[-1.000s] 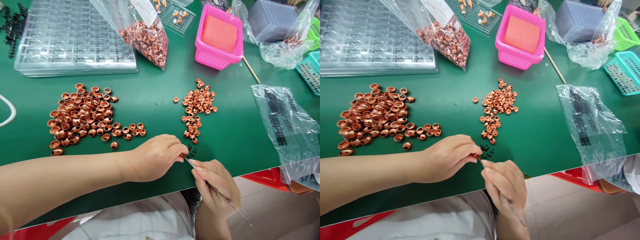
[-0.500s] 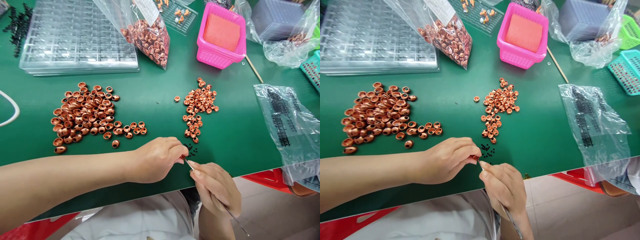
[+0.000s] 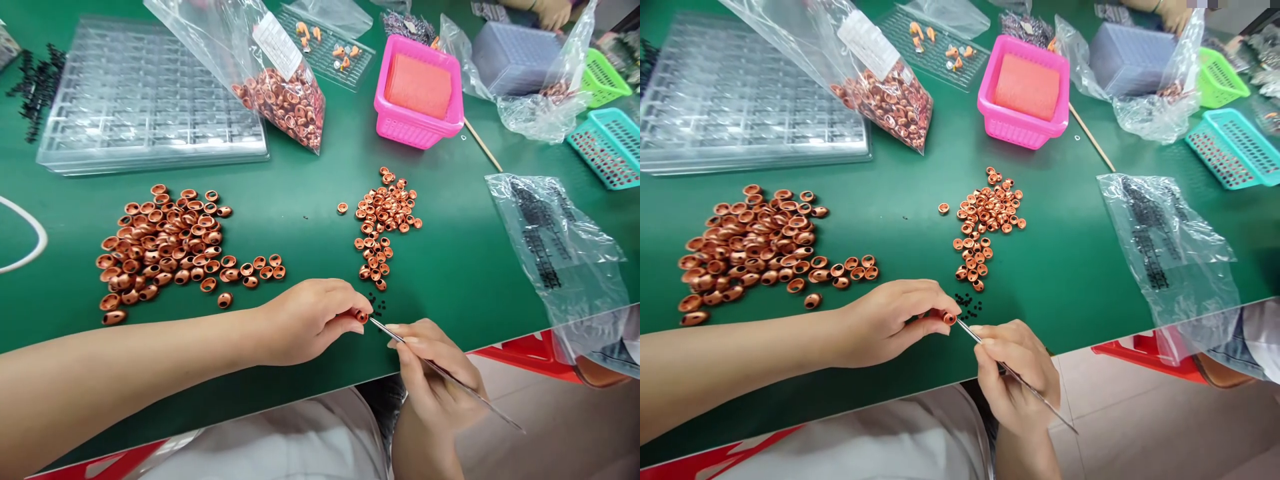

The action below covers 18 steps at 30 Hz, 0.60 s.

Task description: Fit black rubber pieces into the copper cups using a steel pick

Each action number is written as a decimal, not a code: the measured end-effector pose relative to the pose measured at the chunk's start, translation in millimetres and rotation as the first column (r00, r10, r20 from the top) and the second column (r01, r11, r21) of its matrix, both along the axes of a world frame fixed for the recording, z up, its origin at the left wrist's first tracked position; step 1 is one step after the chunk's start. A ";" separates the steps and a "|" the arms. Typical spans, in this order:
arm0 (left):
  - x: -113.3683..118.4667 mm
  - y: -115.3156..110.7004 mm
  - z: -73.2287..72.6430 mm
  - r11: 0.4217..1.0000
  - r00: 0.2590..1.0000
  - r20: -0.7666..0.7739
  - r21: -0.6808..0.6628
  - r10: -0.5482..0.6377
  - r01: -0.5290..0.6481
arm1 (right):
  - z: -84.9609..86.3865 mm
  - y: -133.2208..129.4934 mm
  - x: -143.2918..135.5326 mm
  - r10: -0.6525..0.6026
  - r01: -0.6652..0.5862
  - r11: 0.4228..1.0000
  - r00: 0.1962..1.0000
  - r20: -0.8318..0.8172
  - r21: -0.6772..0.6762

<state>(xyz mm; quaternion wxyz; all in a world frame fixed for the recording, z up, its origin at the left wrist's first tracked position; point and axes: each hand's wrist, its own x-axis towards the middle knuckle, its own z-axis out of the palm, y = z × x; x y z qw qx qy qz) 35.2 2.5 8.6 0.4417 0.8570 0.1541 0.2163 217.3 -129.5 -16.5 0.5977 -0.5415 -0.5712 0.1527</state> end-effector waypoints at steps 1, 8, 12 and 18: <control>-0.2 -0.5 -0.3 1.000 1.000 0.007 0.015 0.004 -0.004 | -0.1 0.1 -0.3 -0.001 0.001 1.000 1.000 -0.001 0.005; -0.2 -4.0 -2.6 0.992 0.999 0.018 0.118 0.040 -0.042 | 1.5 2.3 -2.4 0.009 -0.008 1.000 0.994 0.107 -0.018; 0.4 -4.3 -3.1 0.990 0.999 0.020 0.134 0.040 -0.042 | 3.5 3.7 -3.0 0.039 -0.036 0.999 0.991 0.129 -0.028; 0.1 -3.8 -4.5 0.990 0.999 0.022 0.139 0.033 -0.036 | 3.6 2.8 -2.9 0.062 -0.055 0.997 0.986 0.153 -0.049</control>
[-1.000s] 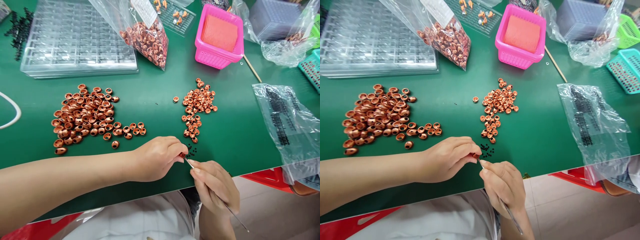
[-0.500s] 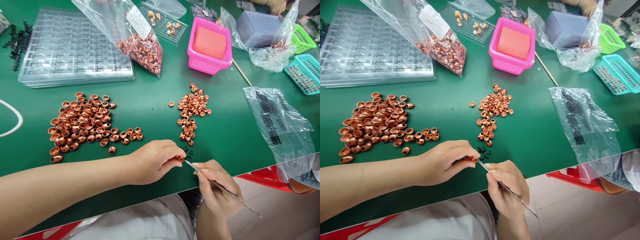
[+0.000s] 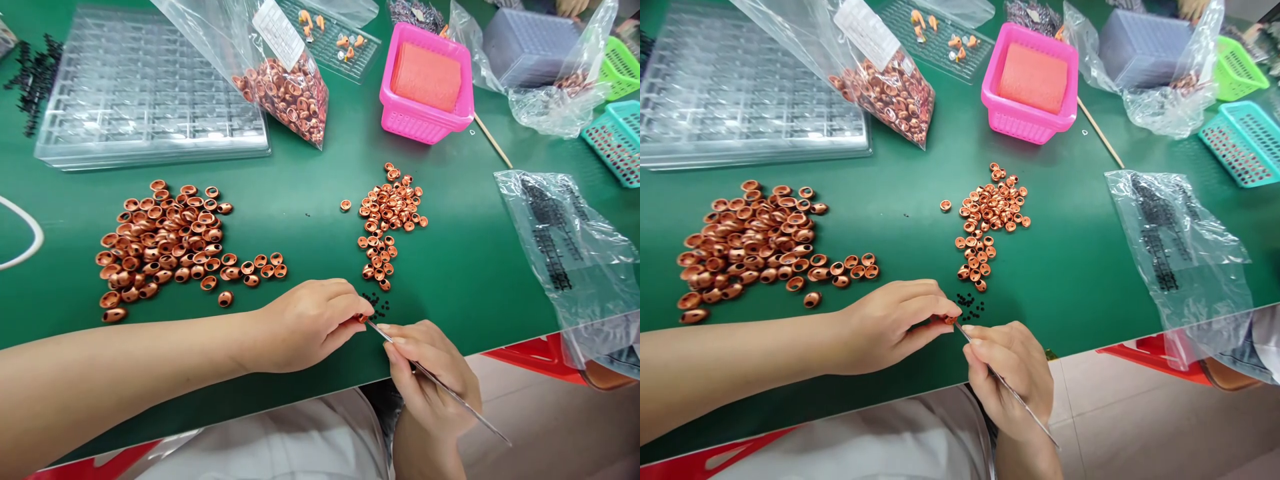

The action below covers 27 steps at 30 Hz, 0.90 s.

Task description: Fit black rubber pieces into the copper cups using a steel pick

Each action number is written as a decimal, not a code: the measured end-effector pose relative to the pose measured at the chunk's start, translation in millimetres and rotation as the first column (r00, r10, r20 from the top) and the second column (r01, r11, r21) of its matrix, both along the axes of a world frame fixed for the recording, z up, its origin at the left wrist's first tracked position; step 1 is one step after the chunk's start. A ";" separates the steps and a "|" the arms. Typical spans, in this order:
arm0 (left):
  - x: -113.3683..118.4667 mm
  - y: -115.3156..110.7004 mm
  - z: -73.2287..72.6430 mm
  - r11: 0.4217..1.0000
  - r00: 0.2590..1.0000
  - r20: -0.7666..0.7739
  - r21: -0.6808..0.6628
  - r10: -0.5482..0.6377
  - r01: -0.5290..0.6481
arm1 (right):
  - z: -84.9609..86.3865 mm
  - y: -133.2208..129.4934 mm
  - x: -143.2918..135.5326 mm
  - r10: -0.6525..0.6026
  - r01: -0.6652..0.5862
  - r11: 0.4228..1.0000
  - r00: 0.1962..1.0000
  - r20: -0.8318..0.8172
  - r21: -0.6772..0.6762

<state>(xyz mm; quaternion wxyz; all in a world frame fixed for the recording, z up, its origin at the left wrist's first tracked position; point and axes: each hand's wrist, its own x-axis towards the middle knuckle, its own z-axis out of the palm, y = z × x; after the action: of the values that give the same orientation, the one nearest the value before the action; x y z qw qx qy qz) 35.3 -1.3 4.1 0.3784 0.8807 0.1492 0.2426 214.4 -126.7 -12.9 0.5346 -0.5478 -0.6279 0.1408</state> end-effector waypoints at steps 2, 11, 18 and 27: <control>-0.2 0.2 -0.6 1.000 1.000 0.002 0.003 0.001 -0.001 | -0.3 -0.4 0.3 0.006 -0.006 1.000 1.000 0.009 -0.001; 0.3 0.1 -0.1 1.000 1.000 0.024 0.013 0.002 -0.002 | 1.4 0.4 1.0 0.022 -0.022 1.000 1.000 0.011 0.003; 0.3 0.3 0.5 1.000 1.000 -0.015 0.012 -0.013 0.014 | -1.3 -1.1 1.0 0.009 -0.009 1.000 0.999 0.053 -0.004; 0.3 -1.2 1.6 0.998 0.996 -0.090 0.058 -0.016 0.022 | 1.4 0.4 7.0 0.128 -0.141 0.989 0.959 0.252 0.034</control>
<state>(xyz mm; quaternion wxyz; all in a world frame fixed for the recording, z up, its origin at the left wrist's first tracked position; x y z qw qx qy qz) 35.5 -2.5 5.7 0.3475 0.9029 0.1505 0.2034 221.3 -126.3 -11.5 0.4546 -0.5032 -0.7293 0.0906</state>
